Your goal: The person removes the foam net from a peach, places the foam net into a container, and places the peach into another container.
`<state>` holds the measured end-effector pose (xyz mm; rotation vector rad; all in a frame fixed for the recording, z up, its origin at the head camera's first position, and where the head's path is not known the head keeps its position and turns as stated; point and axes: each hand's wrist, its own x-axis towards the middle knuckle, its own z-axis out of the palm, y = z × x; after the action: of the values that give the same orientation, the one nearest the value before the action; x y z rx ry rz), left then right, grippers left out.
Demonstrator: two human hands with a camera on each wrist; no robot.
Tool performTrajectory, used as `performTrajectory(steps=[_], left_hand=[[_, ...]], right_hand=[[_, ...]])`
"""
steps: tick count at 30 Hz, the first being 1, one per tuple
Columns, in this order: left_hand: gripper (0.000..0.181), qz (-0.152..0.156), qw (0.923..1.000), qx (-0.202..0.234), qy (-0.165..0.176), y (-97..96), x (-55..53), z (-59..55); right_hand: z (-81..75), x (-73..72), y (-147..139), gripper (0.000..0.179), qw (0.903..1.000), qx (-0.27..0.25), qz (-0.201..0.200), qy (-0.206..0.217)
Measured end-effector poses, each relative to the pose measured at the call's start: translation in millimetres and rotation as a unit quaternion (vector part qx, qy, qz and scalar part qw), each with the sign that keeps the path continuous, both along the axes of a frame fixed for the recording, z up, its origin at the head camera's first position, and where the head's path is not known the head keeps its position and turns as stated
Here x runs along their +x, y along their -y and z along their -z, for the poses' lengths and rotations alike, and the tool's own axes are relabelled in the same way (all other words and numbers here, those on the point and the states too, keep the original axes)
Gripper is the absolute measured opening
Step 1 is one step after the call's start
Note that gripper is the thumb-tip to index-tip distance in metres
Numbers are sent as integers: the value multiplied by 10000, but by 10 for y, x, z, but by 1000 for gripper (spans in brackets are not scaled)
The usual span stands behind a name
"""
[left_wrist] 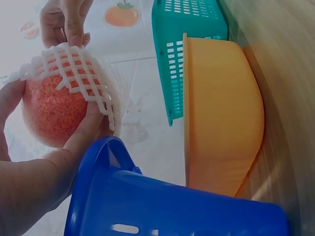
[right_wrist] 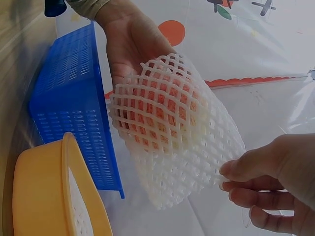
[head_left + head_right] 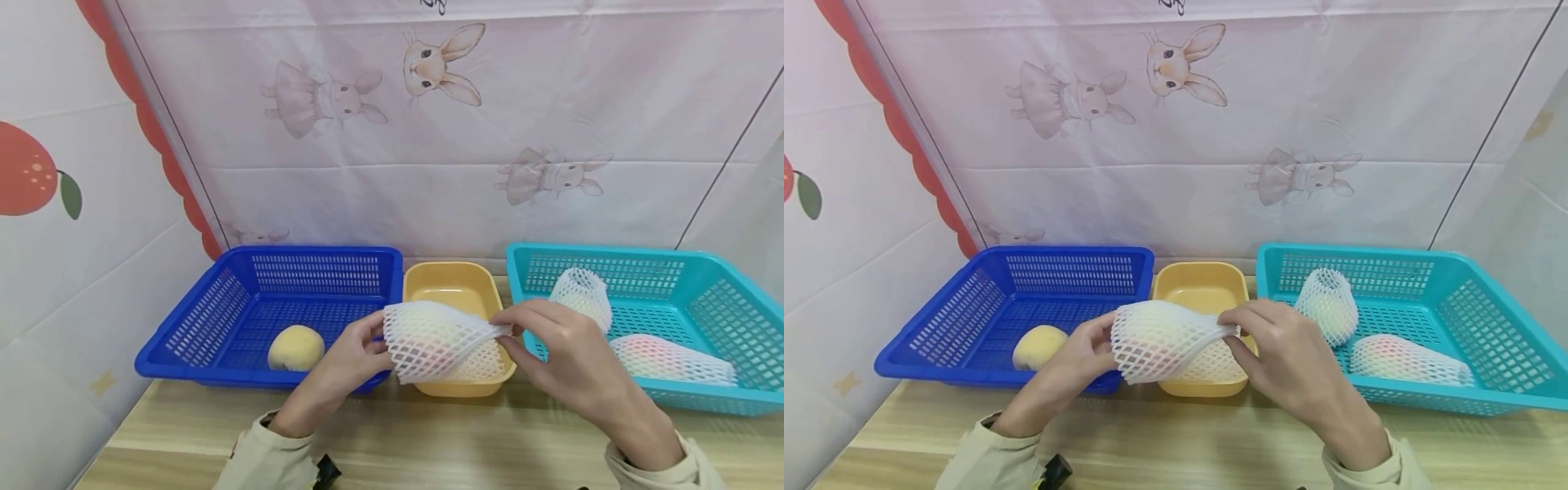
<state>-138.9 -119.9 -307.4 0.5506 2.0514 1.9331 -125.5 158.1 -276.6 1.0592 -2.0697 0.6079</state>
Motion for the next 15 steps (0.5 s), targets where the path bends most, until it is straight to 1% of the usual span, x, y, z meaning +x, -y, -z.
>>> performTrajectory(steps=[1, 2, 3, 6, 10, 12, 13, 14, 15], left_hand=[[61, 30, 10000, 41, -19, 7, -2, -5], [62, 46, 10000, 64, -34, 14, -4, -9], [62, 57, 9999, 84, -22, 21, -5, -15], [63, 25, 10000, 66, 51, 42, -8, -38], [67, -38, 9999, 13, 141, 85, -10, -61], [69, -92, 9998, -24, 162, 108, -12, -74], [70, -136, 9998, -56, 154, 121, -14, -82], [70, -186, 9997, -98, 152, 136, -15, -97], [69, -261, 9995, -134, 125, 153, -18, -114]], right_hand=[[-1, -2, -4, 17, 10000, -8, 9, -17], [-3, -3, -8, 14, 10000, -17, 31, -23], [-6, -4, -13, 20, 10000, -29, 51, -28], [-13, -2, -29, 48, 9998, -42, 203, -30], [-22, -8, -65, 48, 9996, -100, 265, 13], [-25, -16, -88, 30, 9996, -167, 232, 44], [-25, -21, -100, 28, 9995, -190, 241, 30], [-26, -25, -110, 19, 9994, -206, 265, 16], [-28, -28, -120, 15, 9993, -219, 312, 13]])
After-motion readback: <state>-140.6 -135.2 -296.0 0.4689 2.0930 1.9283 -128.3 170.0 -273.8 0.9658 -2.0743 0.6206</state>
